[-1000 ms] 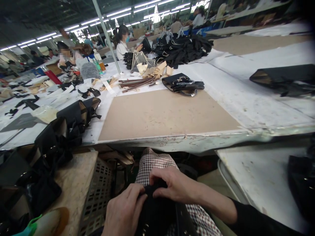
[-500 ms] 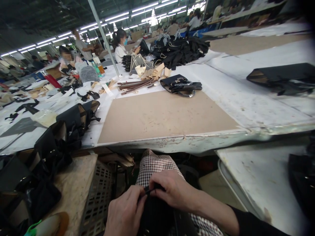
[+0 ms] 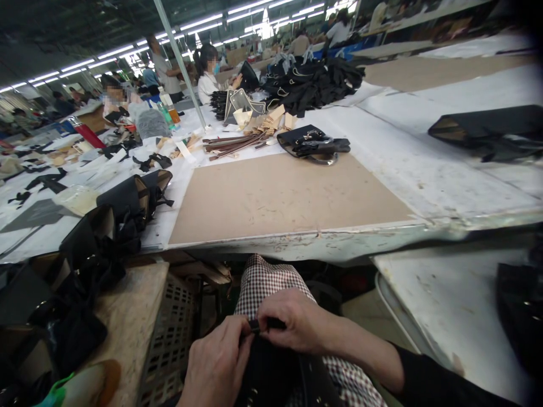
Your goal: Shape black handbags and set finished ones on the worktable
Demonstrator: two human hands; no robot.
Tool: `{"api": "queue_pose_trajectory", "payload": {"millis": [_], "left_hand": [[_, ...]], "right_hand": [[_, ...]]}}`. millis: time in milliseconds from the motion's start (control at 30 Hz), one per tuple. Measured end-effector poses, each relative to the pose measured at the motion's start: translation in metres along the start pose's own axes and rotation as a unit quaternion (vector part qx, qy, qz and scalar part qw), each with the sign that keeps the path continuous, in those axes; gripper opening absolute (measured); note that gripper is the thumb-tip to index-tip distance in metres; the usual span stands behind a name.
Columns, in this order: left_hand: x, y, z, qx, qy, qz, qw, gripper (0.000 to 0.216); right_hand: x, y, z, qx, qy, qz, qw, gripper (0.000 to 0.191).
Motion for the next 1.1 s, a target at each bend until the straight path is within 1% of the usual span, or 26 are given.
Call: {"api": "queue_pose_trajectory", "payload": {"millis": [167,267,367,500,733,933,1033,1100], "left_hand": [[0.0,0.0,0.001,0.018,0.004,0.024,1.0,0.016],[0.001,0.0,0.001,0.018,0.015,0.045,0.999,0.019],[0.0,0.001,0.001,0.006,0.033,0.07,0.997,0.021],[-0.001,0.001,0.002,-0.014,0.055,0.09,0.994,0.022],[-0.001,0.002,0.004,-0.016,0.084,0.096,0.992,0.023],[-0.003,0.0,0.001,-0.01,0.094,0.102,0.99,0.026],[-0.005,-0.001,-0.004,-0.031,0.092,0.112,0.989,0.026],[-0.006,-0.001,-0.007,-0.045,0.068,0.116,0.99,0.025]], "right_hand": [[0.002,0.003,-0.004,0.033,0.012,-0.002,0.999,0.013],[0.003,0.005,-0.005,0.052,0.035,0.002,0.998,0.014],[0.001,0.005,-0.005,0.064,0.058,0.007,0.996,0.014],[0.0,0.004,-0.006,0.062,0.072,0.012,0.995,0.012],[-0.001,0.003,-0.005,0.07,0.086,0.009,0.994,0.014],[-0.004,0.001,-0.003,0.076,0.105,0.001,0.992,0.009],[-0.002,0.0,-0.006,0.078,0.11,-0.006,0.991,0.007],[-0.001,-0.001,-0.009,0.073,0.109,0.004,0.991,0.005]]}}
Point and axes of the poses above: each hand's wrist, its own y-axis towards the middle knuckle, its own z-axis out of the palm, x = y × z, the point moved 3 cm from there along y, towards the middle knuckle, and after that the axes turned 3 degrees about z, right-handed, at the moved point
